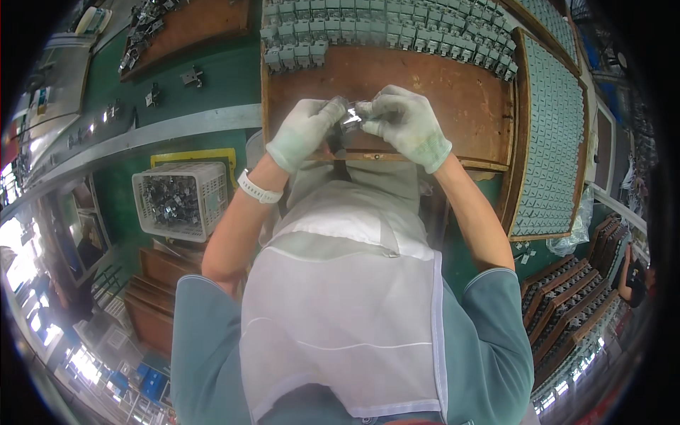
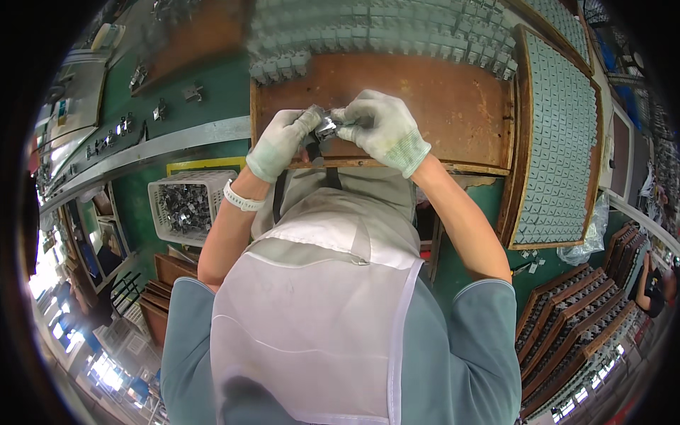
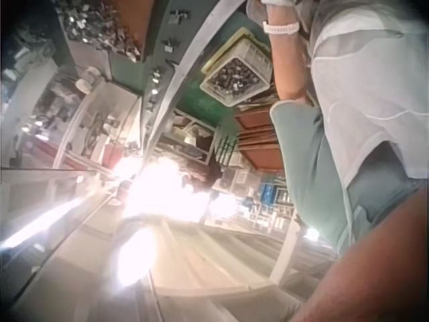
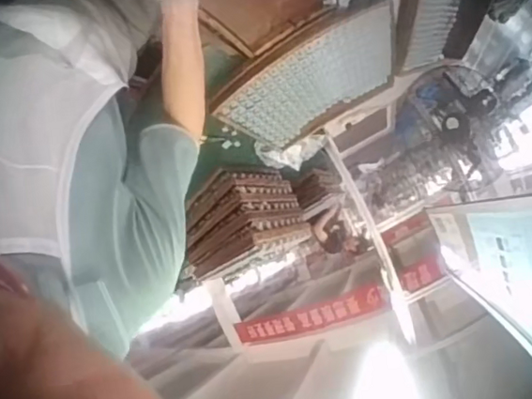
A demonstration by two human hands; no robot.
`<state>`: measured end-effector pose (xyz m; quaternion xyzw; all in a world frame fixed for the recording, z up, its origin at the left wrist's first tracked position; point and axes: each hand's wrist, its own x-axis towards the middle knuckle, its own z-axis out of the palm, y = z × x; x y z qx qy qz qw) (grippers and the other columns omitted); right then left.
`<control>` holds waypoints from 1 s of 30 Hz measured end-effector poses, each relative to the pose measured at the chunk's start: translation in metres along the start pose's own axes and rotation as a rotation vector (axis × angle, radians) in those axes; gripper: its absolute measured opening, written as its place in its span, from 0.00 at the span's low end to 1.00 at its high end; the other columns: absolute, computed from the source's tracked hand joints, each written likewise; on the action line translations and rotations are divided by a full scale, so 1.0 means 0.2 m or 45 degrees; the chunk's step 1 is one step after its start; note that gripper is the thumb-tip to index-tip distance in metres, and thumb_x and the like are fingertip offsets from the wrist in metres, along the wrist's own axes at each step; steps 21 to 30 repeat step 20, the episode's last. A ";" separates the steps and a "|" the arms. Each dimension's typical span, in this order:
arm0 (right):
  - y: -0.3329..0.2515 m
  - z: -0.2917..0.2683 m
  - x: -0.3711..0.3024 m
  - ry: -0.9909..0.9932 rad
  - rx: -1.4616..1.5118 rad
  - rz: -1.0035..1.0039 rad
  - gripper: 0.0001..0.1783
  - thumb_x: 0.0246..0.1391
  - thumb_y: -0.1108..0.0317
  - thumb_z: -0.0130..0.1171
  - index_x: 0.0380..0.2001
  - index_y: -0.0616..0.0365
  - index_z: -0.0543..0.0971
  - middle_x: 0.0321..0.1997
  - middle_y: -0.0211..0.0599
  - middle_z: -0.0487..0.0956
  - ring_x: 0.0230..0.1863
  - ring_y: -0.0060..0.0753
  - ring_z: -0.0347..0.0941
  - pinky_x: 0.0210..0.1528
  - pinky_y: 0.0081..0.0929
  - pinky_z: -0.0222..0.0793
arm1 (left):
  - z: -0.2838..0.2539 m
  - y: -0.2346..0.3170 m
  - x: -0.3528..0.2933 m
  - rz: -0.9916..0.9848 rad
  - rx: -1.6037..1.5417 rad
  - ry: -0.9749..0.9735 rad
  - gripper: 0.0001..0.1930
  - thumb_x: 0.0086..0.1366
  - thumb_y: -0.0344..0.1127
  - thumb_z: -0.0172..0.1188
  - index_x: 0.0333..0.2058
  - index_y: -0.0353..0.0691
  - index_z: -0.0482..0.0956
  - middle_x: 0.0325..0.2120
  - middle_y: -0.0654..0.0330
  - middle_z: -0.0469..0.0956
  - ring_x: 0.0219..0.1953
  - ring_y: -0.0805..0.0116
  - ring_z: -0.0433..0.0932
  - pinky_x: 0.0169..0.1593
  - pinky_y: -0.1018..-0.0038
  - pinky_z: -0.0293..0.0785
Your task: Inspecting and placing electronic or mechanical components into organized grid trays on a production line.
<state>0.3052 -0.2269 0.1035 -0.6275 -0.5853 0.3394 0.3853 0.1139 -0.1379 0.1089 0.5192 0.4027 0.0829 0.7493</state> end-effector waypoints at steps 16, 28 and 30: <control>-0.09 0.03 -0.06 0.012 -0.073 0.105 0.18 0.46 0.71 0.71 0.42 0.62 0.81 0.34 0.35 0.79 0.36 0.31 0.78 0.42 0.26 0.74 | -0.09 0.01 0.03 -0.060 0.172 -0.176 0.21 0.73 0.46 0.50 0.40 0.29 0.80 0.25 0.63 0.78 0.22 0.78 0.73 0.24 0.79 0.69; -0.07 0.03 -0.07 0.020 0.042 -0.028 0.25 0.50 0.69 0.69 0.52 0.57 0.77 0.41 0.36 0.79 0.43 0.33 0.78 0.48 0.24 0.74 | -0.10 0.04 0.00 -0.005 0.092 -0.259 0.21 0.72 0.45 0.51 0.41 0.29 0.80 0.29 0.62 0.79 0.29 0.79 0.73 0.31 0.78 0.71; -0.07 0.03 -0.07 0.020 0.042 -0.028 0.25 0.50 0.69 0.69 0.52 0.57 0.77 0.41 0.36 0.79 0.43 0.33 0.78 0.48 0.24 0.74 | -0.10 0.04 0.00 -0.005 0.092 -0.259 0.21 0.72 0.45 0.51 0.41 0.29 0.80 0.29 0.62 0.79 0.29 0.79 0.73 0.31 0.78 0.71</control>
